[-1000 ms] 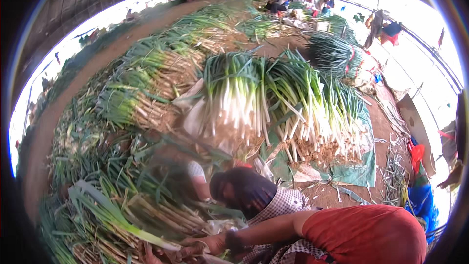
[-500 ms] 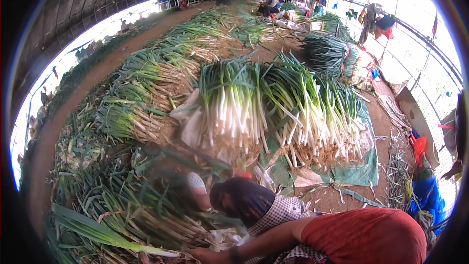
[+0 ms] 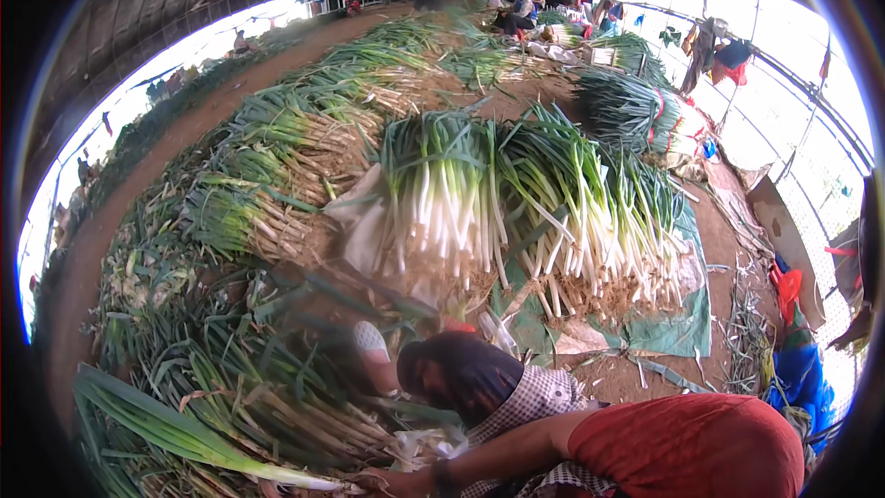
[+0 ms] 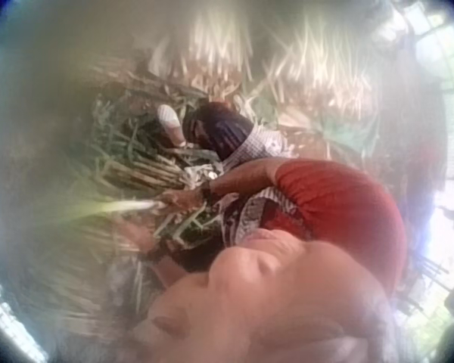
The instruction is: The person picks up a leek by hand, peels away the outer layers, and pulls off the roots before setting it aside. They then repeat this process with another leek, stripping the outer skin and roots by hand.
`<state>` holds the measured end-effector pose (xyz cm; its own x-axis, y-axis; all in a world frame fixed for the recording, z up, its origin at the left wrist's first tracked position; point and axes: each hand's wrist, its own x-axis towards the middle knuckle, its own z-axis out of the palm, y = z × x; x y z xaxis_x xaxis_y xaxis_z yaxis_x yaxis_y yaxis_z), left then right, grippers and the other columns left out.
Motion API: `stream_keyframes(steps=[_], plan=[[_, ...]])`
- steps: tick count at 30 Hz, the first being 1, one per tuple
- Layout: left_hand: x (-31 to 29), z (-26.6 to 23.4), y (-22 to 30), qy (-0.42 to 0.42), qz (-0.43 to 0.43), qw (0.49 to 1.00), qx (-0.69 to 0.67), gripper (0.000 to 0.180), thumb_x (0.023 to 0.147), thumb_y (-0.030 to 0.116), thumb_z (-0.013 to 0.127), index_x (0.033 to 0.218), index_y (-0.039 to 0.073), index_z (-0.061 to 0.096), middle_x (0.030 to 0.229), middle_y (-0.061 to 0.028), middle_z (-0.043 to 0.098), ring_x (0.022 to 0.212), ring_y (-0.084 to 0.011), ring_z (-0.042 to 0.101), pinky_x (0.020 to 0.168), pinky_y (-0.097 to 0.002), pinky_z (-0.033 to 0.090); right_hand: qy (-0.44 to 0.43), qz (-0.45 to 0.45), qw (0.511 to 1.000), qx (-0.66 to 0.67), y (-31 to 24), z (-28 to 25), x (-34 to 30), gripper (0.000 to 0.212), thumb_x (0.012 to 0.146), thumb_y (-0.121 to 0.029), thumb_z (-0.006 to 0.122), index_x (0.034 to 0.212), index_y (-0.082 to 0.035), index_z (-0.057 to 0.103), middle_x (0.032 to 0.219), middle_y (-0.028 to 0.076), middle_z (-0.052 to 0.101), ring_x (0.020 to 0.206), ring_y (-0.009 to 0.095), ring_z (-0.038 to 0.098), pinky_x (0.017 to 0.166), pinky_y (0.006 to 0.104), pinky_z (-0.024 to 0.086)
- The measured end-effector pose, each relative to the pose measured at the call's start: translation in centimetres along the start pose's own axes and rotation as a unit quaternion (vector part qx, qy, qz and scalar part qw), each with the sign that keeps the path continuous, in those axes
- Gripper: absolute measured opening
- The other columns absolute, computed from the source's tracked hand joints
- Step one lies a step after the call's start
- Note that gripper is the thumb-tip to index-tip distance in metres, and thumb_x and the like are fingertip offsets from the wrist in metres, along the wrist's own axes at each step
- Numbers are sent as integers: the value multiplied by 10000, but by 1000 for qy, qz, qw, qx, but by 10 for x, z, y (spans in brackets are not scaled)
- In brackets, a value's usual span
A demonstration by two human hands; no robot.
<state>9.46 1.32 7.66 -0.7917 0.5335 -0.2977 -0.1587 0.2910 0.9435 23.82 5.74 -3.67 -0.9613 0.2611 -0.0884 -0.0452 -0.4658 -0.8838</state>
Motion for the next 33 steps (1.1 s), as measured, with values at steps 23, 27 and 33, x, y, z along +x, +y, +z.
stream_keyframes(steps=[23,27,33], plan=[[34,-18,-16,-131,240,945,-182,299,940,105,578,1226,18,568,1103,-83,647,971,-169,624,881,-328,500,80,-45,975,-203,-57,-2,6,313,943,-181,601,1199,-26,509,775,-25,514,649,54,462,544,238,410],[41,-23,-39,-169,153,934,-275,249,917,49,590,1166,26,584,1091,-113,661,967,-216,655,887,-344,524,28,2,999,-46,-69,15,2,272,954,-241,587,1105,-22,530,727,-39,495,587,19,459,493,203,387],[26,-20,-25,-186,160,945,-219,240,880,27,636,1119,25,611,1061,-87,667,935,-177,651,835,-296,529,3,13,1000,18,-56,13,-1,245,956,-279,586,984,-40,535,733,-21,505,544,32,449,480,206,390]])
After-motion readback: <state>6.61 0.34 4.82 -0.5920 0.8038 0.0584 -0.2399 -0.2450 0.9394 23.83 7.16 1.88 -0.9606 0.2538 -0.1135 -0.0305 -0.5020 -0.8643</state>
